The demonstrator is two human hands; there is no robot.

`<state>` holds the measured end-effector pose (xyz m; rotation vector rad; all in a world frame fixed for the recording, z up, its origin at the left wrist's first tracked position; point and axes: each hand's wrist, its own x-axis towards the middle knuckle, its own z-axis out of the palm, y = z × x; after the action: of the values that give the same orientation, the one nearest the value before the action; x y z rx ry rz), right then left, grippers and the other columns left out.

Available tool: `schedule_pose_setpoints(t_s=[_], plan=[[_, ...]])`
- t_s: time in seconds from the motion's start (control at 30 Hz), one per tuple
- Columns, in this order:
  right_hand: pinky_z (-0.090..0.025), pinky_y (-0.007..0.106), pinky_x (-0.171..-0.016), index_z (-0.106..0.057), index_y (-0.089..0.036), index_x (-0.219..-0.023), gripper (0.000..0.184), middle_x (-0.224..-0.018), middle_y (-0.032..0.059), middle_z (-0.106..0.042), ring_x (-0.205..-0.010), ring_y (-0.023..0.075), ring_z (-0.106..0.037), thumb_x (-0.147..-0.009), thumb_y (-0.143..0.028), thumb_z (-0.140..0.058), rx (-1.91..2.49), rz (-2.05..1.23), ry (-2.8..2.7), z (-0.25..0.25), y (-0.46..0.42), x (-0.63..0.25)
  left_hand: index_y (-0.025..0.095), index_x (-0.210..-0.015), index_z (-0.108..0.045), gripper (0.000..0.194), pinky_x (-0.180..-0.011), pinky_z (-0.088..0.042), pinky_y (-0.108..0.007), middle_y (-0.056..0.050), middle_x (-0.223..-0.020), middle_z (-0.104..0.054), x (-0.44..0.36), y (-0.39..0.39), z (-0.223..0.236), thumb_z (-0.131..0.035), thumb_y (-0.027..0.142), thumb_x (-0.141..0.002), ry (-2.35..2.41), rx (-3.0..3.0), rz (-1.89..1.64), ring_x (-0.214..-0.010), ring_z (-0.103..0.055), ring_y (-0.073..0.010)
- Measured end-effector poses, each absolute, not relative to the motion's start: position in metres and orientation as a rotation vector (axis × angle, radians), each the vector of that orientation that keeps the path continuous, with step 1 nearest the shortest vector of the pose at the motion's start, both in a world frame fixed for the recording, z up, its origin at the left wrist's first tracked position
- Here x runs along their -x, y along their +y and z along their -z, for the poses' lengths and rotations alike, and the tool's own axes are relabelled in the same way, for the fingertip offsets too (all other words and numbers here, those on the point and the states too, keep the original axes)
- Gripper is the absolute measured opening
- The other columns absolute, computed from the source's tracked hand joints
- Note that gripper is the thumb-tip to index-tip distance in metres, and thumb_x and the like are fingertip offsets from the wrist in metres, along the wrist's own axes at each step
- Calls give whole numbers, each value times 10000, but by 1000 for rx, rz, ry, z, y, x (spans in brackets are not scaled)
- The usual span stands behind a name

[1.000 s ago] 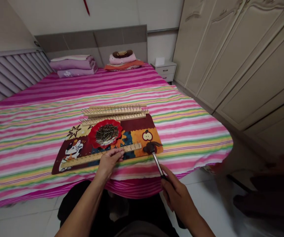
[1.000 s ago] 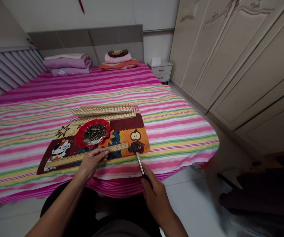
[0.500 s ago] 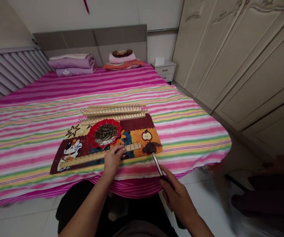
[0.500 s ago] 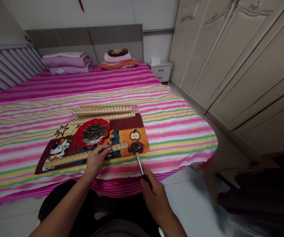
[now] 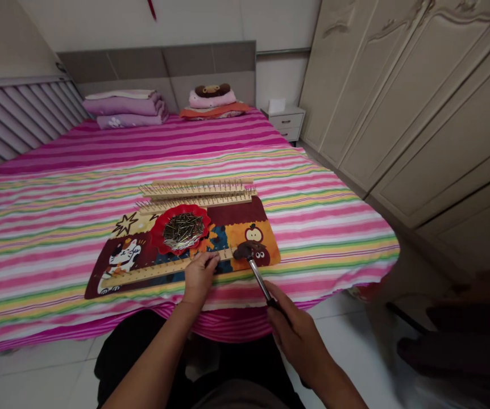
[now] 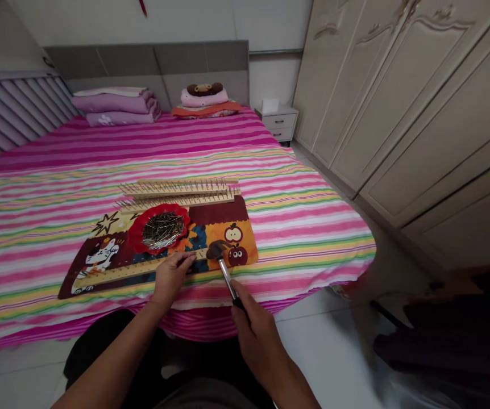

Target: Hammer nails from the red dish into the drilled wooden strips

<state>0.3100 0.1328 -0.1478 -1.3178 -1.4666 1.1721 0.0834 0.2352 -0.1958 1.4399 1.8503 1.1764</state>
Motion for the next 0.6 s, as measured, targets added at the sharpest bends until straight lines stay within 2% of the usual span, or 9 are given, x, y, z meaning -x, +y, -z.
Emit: schedule_pose_setpoints(t_s=[0.1, 0.2, 0.3, 0.43, 0.6], plan=[[-536, 299, -817, -520, -232, -1341, 446, -1020, 52, -722, -932, 202, -679, -904, -210, -437, 1253, -1143, -1640, 140, 143, -303, 222, -709, -687, 132, -660, -489, -263, -4, -723, -647, -83, 236, 196, -597, 316, -729, 1875, -1563, -1145, -691, -597, -147], [-470, 311, -952, -469, -211, -1375, 464, -1210, 77, -660, -1110, 195, -616, -918, -169, -402, 1184, -1113, -1738, 133, 152, -293, 222, -692, -671, 103, -646, -474, -251, -2, -730, -649, -84, 235, 195, -596, 283, -728, 1882, -1614, -1135, -667, -585, -139], [-450, 341, -987, -437, -206, -1398, 484, -1226, 94, -648, -1157, 203, -587, -920, -147, -384, 1163, -1092, -1815, 130, 158, -286, 215, -669, -657, 107, -639, -456, -239, 2, -701, -635, -85, 234, 192, -585, 260, -735, 1909, -1665, -1094, -647, -571, -130], [-470, 409, -966, -448, -200, -1393, 484, -1117, 120, -685, -1118, 241, -609, -916, -147, -386, 1220, -1077, -1931, 132, 160, -283, 211, -644, -645, 118, -648, -442, -230, 15, -631, -599, -86, 235, 189, -577, 233, -738, 1973, -1710, -1042, -645, -566, -130], [-443, 354, -1010, -446, -229, -1393, 475, -1264, 95, -631, -1194, 206, -568, -926, -164, -388, 1158, -1060, -1817, 131, 155, -289, 214, -705, -673, 71, -674, -463, -238, 3, -698, -650, -91, 233, 187, -605, 220, -727, 1977, -1658, -1026, -684, -603, -139]])
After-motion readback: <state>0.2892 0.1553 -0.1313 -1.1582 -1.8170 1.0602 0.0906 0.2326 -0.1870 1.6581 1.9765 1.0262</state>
